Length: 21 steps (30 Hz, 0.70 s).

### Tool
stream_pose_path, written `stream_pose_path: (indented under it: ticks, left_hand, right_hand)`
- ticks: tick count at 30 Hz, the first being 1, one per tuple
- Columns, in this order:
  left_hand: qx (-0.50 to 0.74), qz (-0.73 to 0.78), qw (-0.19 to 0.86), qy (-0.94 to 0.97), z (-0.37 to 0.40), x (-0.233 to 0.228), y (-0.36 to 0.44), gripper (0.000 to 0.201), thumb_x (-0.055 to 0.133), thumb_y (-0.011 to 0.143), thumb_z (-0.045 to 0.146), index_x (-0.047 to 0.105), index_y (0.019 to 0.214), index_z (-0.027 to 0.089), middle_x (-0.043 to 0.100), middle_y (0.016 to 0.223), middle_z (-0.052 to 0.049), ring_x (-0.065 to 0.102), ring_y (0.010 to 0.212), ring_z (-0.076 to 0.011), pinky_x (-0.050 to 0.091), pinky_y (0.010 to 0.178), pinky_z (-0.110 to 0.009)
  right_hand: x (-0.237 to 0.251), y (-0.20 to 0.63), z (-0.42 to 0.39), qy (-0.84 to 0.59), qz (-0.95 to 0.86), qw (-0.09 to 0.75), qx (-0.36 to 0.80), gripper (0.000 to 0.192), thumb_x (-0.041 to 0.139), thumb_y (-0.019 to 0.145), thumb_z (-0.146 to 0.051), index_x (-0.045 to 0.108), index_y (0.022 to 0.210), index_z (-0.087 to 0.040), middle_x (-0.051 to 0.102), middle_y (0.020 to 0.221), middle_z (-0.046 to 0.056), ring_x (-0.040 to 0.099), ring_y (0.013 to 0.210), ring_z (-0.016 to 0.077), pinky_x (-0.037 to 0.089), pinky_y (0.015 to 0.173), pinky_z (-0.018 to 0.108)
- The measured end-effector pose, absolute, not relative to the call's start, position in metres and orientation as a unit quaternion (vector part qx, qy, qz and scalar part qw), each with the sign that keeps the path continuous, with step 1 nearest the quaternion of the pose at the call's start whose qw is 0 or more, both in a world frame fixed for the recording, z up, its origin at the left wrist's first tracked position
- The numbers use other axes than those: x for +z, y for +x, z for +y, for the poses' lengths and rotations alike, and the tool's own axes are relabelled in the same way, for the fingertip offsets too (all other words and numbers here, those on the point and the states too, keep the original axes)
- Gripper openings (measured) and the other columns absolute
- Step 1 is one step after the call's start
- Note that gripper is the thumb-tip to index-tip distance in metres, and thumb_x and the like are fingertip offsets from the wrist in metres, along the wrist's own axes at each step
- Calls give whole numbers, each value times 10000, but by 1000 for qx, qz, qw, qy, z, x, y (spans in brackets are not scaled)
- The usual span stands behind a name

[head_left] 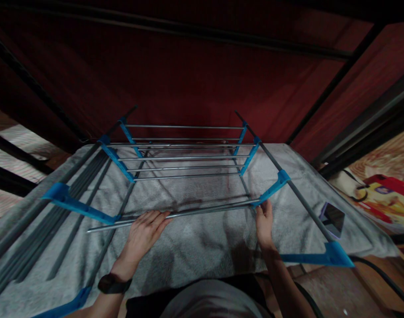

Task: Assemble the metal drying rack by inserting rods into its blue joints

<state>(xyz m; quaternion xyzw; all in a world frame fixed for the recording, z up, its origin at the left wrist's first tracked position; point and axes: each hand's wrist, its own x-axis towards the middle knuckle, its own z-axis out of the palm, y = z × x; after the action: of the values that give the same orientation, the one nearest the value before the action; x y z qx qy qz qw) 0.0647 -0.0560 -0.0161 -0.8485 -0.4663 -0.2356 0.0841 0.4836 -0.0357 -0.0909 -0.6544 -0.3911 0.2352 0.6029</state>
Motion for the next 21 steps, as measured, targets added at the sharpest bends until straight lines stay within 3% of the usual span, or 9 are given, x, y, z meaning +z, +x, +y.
stream_pose_path:
  ticks: [6,21]
  left_hand:
    - [-226,-463,100,-851,-54,-13,66,280,492,1007,369,688,1101,193,703,860,-42,650,805,-209,478,759,-347]
    - [-223,-477,98,-844,-51,-9,69,316,454,1016,395,703,1053,205,701,841,-38,645,778,-201,474,745,-339]
  right_hand:
    - [-95,486,-39,-652,-422,582,239,624,502,881,-446,405,1476,-289,487,1503,78,484,1350,263,353,1148,480]
    - [-86,481,-41,-672,-413,567,237,714,533,842,-463,393,1497,-212,528,1466,121,532,1299,261,415,1088,409]
